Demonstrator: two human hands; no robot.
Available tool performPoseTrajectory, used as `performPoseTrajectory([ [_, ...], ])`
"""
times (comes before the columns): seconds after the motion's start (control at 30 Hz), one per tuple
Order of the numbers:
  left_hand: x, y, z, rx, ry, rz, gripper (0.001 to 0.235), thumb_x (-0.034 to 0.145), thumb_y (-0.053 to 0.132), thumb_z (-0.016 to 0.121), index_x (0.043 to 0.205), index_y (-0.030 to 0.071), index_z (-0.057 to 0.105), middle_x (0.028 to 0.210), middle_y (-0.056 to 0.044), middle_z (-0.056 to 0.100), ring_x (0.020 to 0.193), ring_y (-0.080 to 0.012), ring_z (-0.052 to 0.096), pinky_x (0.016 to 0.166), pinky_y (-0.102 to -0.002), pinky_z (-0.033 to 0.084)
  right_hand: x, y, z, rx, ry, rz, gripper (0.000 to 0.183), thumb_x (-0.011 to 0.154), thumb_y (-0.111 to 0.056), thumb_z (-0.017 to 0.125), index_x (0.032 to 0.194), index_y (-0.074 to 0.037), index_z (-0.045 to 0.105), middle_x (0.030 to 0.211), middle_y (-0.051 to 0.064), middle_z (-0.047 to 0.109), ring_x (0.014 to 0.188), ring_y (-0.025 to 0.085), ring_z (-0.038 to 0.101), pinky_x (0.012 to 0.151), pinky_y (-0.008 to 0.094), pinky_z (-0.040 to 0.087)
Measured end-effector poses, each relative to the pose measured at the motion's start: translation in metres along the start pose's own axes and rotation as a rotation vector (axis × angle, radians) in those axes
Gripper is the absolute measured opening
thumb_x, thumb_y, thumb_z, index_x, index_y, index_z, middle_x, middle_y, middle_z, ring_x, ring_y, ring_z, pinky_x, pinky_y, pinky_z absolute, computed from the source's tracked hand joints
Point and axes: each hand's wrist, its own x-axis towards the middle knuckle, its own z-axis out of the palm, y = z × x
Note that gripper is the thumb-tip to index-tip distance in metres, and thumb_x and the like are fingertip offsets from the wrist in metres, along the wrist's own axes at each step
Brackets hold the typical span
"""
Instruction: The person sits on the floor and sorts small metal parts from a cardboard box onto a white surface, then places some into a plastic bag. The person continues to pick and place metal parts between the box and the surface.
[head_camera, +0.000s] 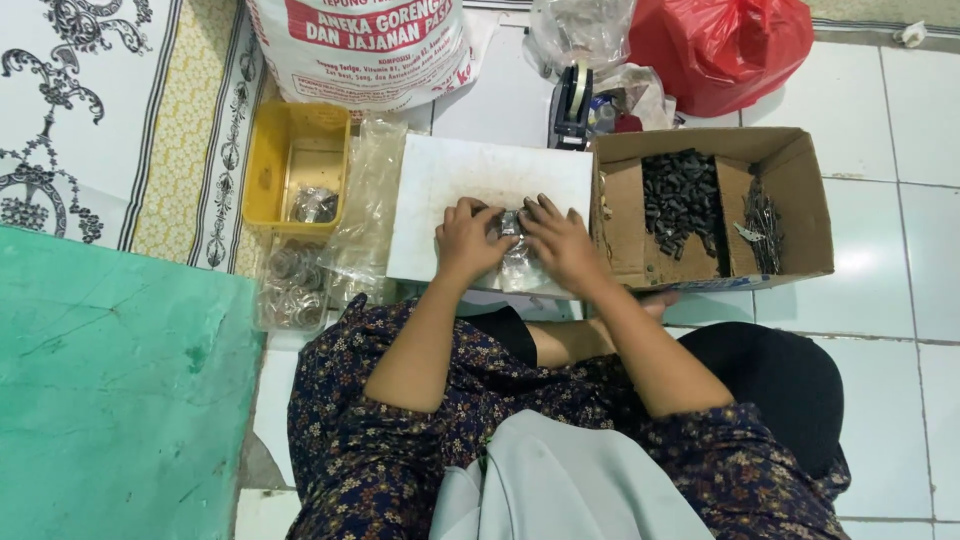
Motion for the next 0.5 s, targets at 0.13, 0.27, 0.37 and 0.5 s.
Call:
performPoseTrajectory([
  [0.13,0.004,0.001,0.004,-0.067,-0.036,0.025,0.058,0.078,0.046,0.083,0.126,0.017,0.067,0.125,-0.009,0.055,0.123,-0.0371,0.052,0.102,-0.061,0.042,0.019,0.051,0.017,0.389,0.276,0.178,0.022,0.094,-0.027,0.081,0.114,-0.019,0.079,0.111,0.004,0.078,0.111,0.025,0.072,0.094,0.038,0.055],
  [0.27,0.006,0.002,0.013,-0.404,-0.079,-0.009,0.049,0.077,0.031,0.085,0.118,0.025,0.059,0.109,-0.004,0.072,0.110,-0.0278,0.069,0.096,-0.044,0.050,0.030,0.043,-0.004,0.174,-0.031,0.167,0.045,0.086,-0.043,0.083,0.120,-0.016,0.073,0.130,0.016,0.065,0.118,0.043,0.062,0.098,0.053,0.049],
  [0.37,-0.003,0.018,-0.007,-0.654,0.034,-0.064,0.051,0.078,0.009,0.084,0.120,0.022,0.059,0.104,-0.009,0.076,0.103,-0.0271,0.073,0.090,-0.036,0.057,0.035,0.034,-0.013,0.382,-0.108,0.329,0.028,0.084,-0.031,0.086,0.103,-0.013,0.077,0.109,0.012,0.072,0.104,0.034,0.067,0.090,0.044,0.052],
  [0.5,0.006,0.005,-0.002,-0.457,0.389,-0.014,0.045,0.083,0.023,0.083,0.123,0.020,0.061,0.101,-0.006,0.073,0.096,-0.0281,0.069,0.086,-0.043,0.056,0.044,0.014,-0.016,1.073,0.097,0.755,0.034,0.078,-0.017,0.092,0.100,-0.007,0.068,0.078,0.001,0.065,0.065,0.012,0.067,0.061,0.027,0.062],
])
